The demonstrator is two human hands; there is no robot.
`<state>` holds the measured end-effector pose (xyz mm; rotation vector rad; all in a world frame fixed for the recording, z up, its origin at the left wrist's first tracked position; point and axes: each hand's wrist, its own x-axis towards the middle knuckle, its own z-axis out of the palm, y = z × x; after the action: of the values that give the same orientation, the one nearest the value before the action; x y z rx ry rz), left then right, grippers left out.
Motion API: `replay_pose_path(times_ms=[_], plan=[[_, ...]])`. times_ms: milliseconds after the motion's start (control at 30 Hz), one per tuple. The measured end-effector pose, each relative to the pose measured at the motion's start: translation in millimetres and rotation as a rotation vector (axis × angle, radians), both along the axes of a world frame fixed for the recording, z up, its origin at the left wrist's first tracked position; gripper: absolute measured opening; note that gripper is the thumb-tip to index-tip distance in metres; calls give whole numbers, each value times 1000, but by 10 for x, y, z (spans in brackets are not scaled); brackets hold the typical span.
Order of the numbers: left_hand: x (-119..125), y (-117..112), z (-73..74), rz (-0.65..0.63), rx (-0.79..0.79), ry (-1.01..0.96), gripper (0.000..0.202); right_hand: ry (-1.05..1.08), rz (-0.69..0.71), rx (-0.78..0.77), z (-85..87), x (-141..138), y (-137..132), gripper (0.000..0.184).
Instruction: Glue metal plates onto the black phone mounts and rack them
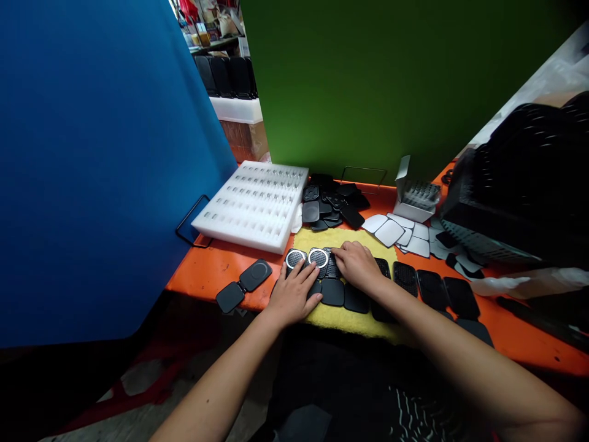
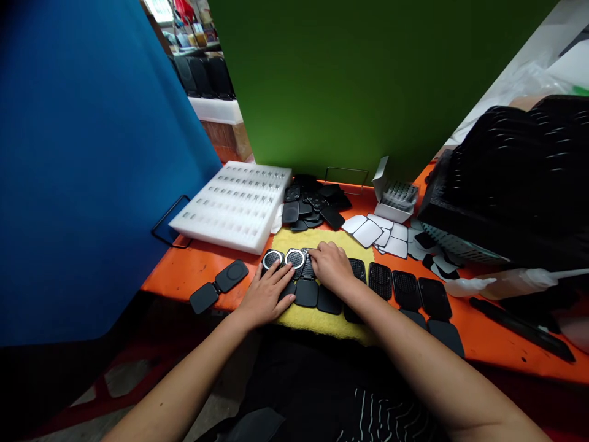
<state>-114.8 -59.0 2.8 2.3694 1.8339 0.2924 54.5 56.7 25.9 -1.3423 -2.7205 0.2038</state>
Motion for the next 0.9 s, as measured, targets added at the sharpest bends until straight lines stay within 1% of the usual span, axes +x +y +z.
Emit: replay_pose_path(times_ms=[133, 300, 433, 500, 567, 633, 700, 767, 900], plan=[[10, -2, -3, 11, -11, 17, 56, -7, -15, 4, -18, -60, -30, 29], [23, -9, -29, 22, 7, 45, 57, 5, -58, -45, -41, -100, -6, 32], [24, -10, -35, 18, 22, 59, 57, 56, -98, -151, -82, -136, 29, 34], [23, -9, -33, 18, 23, 52, 58, 96, -98, -219, -101, -152, 50, 35], [23, -9, -34, 22, 23, 44, 59, 123, -89, -257, -106, -153, 82, 34], [26, -11, -37, 29, 24, 40, 59, 150, -91, -241, -91, -135, 136, 33], [30, -16, -42, 35, 27, 40, 58, 178, -116, -183, -64, -100, 215, 32], [32, -21, -45, 39, 33, 43, 58, 150, -143, -143, -42, -61, 307, 34], [29, -26, -46, 36, 46, 54, 57, 13, -144, -199, -58, -19, 443, 34]])
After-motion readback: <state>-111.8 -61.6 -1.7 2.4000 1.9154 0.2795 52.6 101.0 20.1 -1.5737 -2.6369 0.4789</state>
